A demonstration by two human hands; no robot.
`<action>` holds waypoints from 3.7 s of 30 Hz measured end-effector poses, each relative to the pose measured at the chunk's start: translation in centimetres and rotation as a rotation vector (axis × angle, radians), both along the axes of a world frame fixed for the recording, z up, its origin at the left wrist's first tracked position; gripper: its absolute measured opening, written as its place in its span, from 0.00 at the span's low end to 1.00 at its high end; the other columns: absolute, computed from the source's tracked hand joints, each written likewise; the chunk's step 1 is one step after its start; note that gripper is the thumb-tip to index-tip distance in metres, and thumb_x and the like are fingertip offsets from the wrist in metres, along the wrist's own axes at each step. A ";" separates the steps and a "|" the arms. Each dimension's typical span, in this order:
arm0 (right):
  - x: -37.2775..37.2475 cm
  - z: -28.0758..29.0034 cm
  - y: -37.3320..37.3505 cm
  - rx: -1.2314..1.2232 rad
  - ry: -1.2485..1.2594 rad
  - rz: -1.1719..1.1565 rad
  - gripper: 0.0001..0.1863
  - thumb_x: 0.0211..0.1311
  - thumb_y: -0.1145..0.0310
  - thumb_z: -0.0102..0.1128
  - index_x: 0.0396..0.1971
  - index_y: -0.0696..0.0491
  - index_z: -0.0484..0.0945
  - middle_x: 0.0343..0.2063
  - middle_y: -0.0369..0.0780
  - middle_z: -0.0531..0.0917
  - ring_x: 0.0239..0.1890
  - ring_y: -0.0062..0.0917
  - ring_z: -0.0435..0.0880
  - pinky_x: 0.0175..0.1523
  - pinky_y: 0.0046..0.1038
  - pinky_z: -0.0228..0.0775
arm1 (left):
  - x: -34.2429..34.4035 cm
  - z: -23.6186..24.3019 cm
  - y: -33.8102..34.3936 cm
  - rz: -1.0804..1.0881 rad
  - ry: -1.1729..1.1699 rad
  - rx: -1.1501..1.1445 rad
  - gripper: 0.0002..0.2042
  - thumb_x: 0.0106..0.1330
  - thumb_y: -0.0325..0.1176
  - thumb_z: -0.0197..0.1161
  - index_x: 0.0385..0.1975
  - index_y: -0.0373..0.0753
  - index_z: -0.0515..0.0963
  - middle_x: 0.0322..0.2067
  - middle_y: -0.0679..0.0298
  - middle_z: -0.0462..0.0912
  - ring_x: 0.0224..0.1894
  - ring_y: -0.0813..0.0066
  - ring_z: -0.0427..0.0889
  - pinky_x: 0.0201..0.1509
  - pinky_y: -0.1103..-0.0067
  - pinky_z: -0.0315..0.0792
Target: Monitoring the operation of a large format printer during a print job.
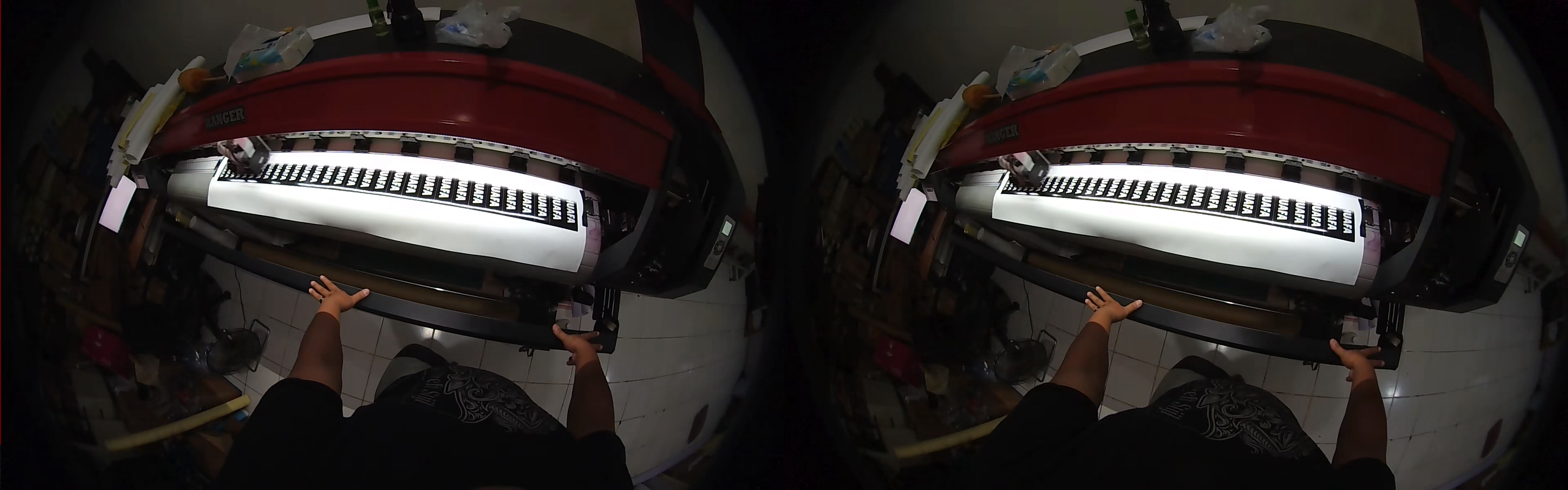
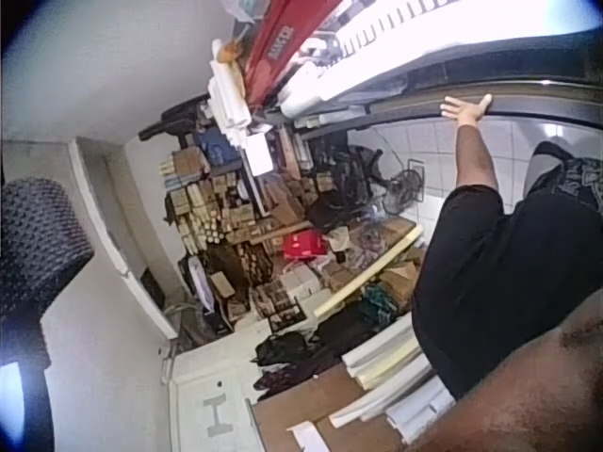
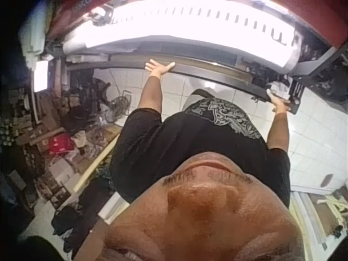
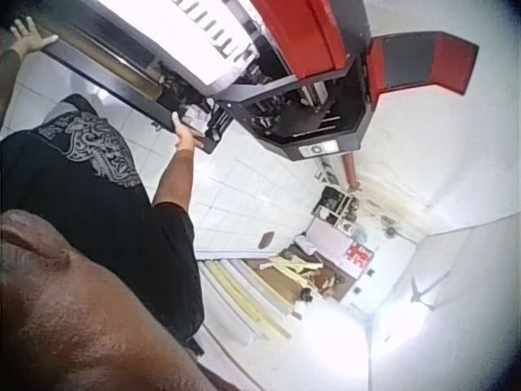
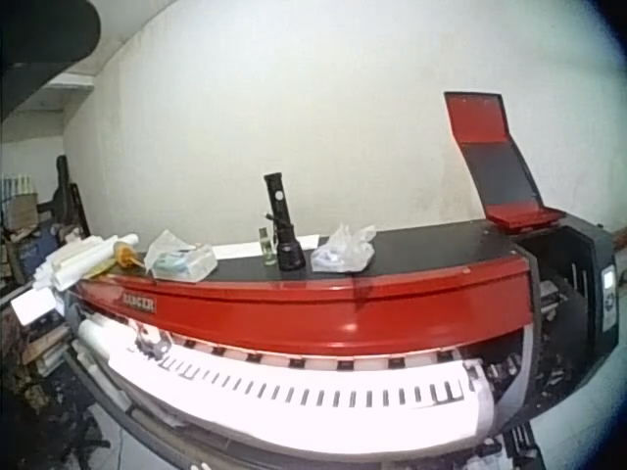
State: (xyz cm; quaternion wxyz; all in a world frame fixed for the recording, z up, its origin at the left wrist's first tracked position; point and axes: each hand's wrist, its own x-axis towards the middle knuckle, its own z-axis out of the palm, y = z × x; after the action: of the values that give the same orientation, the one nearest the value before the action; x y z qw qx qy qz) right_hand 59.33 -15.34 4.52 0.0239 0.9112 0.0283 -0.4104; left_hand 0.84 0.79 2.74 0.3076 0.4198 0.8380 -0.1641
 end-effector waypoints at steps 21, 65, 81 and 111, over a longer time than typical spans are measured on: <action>0.1 0.0 -0.2 0.040 0.011 -0.012 0.83 0.30 0.28 0.71 0.65 0.53 0.13 0.67 0.56 0.16 0.68 0.56 0.53 0.57 0.43 0.74 | 0.0 -0.3 0.3 -0.015 0.013 -0.018 0.74 0.38 0.80 0.59 0.67 0.32 0.18 0.68 0.36 0.15 0.68 0.38 0.10 0.67 0.41 0.27; 0.4 -1.3 -0.3 0.022 -0.033 0.034 0.80 0.36 0.31 0.71 0.64 0.50 0.10 0.68 0.55 0.19 0.68 0.57 0.53 0.59 0.43 0.72 | 0.2 -0.1 0.3 -0.003 0.026 -0.020 0.74 0.38 0.78 0.62 0.68 0.34 0.19 0.68 0.38 0.16 0.69 0.40 0.10 0.68 0.42 0.31; 0.4 -1.4 -0.4 0.019 -0.069 0.009 0.80 0.35 0.31 0.71 0.65 0.52 0.11 0.68 0.56 0.19 0.67 0.58 0.57 0.56 0.41 0.75 | 0.2 0.2 0.2 -0.012 0.022 -0.013 0.73 0.38 0.79 0.61 0.68 0.33 0.20 0.68 0.38 0.17 0.69 0.40 0.11 0.69 0.45 0.30; 0.0 -0.6 -0.3 0.047 -0.029 -0.020 0.81 0.35 0.31 0.71 0.65 0.52 0.11 0.67 0.57 0.18 0.68 0.58 0.54 0.58 0.45 0.73 | 0.2 0.0 0.3 -0.003 0.023 -0.032 0.73 0.38 0.79 0.61 0.68 0.34 0.20 0.69 0.38 0.17 0.69 0.41 0.11 0.69 0.45 0.27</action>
State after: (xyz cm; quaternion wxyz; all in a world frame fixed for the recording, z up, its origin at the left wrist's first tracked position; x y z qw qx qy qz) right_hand 59.37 -15.65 3.88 -0.0013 0.9175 0.0282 -0.3967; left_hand 1.06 1.06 2.78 0.3044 0.4143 0.8381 -0.1826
